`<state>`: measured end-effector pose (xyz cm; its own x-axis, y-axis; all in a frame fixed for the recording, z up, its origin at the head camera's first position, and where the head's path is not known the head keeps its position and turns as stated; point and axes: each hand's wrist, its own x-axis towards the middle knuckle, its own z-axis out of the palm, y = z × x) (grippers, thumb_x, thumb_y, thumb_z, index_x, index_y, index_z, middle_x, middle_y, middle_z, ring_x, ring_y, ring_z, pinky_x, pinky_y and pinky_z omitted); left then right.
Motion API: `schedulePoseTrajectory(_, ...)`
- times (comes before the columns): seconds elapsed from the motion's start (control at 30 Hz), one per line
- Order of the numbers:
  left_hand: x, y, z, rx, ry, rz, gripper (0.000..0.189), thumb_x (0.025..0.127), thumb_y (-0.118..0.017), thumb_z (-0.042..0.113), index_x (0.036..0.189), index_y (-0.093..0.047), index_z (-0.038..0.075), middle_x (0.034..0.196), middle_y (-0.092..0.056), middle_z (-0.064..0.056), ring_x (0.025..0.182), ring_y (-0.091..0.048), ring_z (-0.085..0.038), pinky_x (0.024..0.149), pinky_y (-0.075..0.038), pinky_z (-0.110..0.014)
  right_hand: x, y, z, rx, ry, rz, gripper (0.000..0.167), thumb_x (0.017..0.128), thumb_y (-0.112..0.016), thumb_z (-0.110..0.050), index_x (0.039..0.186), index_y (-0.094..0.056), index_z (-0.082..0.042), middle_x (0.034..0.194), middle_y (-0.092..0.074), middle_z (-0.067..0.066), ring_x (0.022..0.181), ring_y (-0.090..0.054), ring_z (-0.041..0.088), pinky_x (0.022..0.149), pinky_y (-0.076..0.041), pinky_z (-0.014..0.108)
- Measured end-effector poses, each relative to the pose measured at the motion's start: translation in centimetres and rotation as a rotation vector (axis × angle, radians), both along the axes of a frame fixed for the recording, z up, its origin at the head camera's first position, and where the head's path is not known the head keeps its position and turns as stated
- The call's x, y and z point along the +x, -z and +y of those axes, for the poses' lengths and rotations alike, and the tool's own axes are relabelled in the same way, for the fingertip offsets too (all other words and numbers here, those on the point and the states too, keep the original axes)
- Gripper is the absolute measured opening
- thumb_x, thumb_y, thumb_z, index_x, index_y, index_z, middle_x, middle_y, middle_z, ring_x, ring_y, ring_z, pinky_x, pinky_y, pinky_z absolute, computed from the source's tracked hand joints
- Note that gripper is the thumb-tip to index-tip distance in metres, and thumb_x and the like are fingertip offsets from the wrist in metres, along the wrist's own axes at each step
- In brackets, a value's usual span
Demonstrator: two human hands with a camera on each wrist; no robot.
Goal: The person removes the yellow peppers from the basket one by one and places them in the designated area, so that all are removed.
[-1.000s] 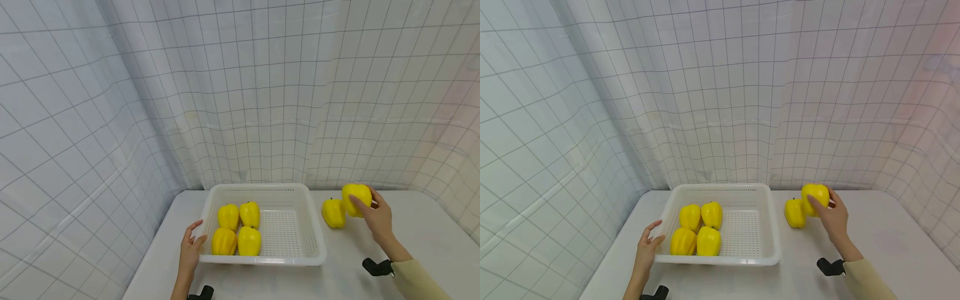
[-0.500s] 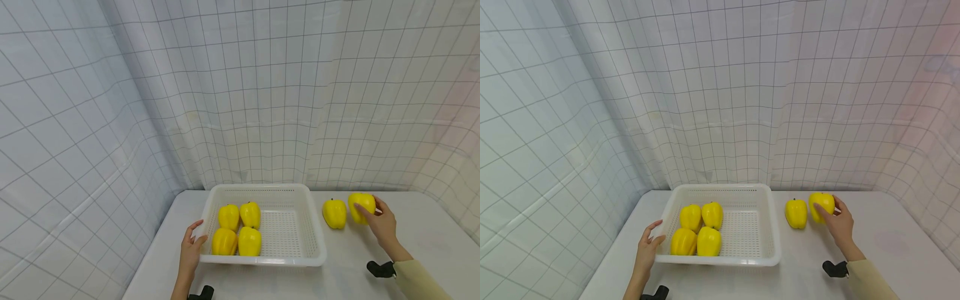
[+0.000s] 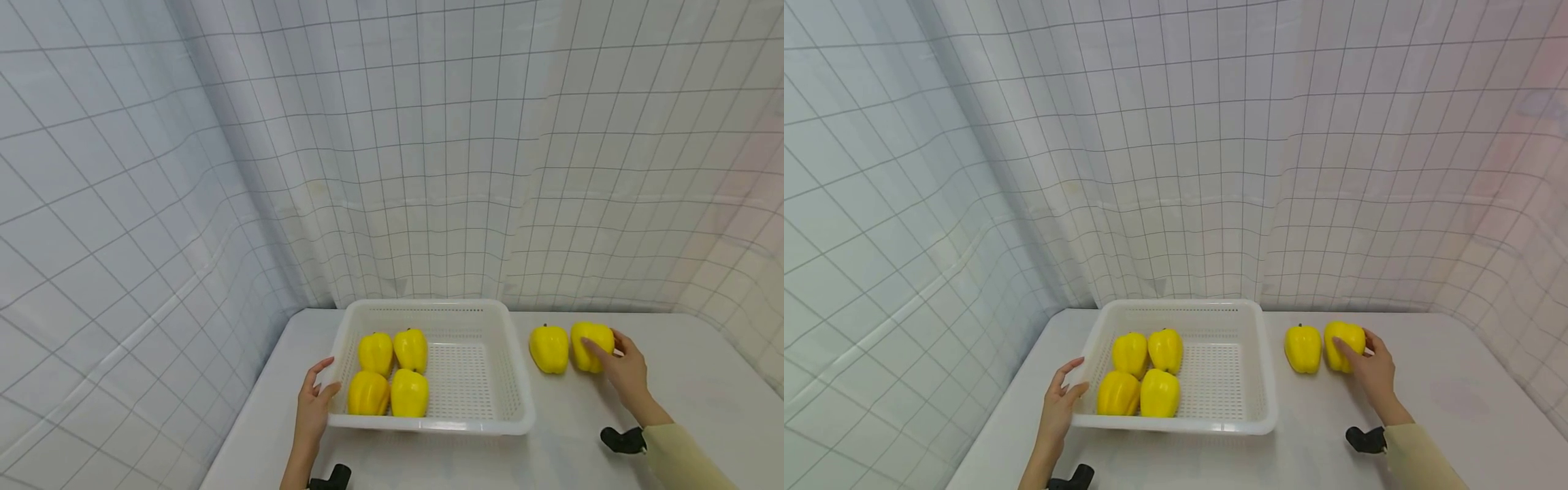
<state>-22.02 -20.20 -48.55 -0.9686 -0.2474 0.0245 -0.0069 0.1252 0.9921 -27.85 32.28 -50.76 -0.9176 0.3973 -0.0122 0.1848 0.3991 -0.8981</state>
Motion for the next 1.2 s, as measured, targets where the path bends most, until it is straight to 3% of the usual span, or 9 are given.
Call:
schedulePoseTrajectory(0.83,0.1,0.0,0.2,0.010,0.006,0.001,0.045,0.094,-0.052,0.008,0.138,-0.044,0.011,0.125,-0.055,-0.024,0.104,-0.056,-0.030,0.082,-0.048,-0.039,-0.3,0.9,0.9,-0.017,-0.043,-0.086,0.098,0.089,-0.048,-0.060,0.148,-0.006,0.005,0.148,-0.014,0.034,0.130,-0.021,0.050,0.103,-0.023,0.057)
schedulePoseTrajectory(1.2,0.1,0.0,0.0,0.006,0.014,0.010,0.046,0.093,-0.053,0.007,0.138,-0.044,0.011,0.124,-0.056,-0.023,0.105,-0.056,-0.030,0.077,-0.047,-0.030,-0.2,1.1,0.9,-0.013,-0.084,-0.144,0.100,0.090,-0.041,-0.064,0.147,0.000,0.006,0.148,-0.010,0.035,0.133,-0.016,0.049,0.105,-0.019,0.056)
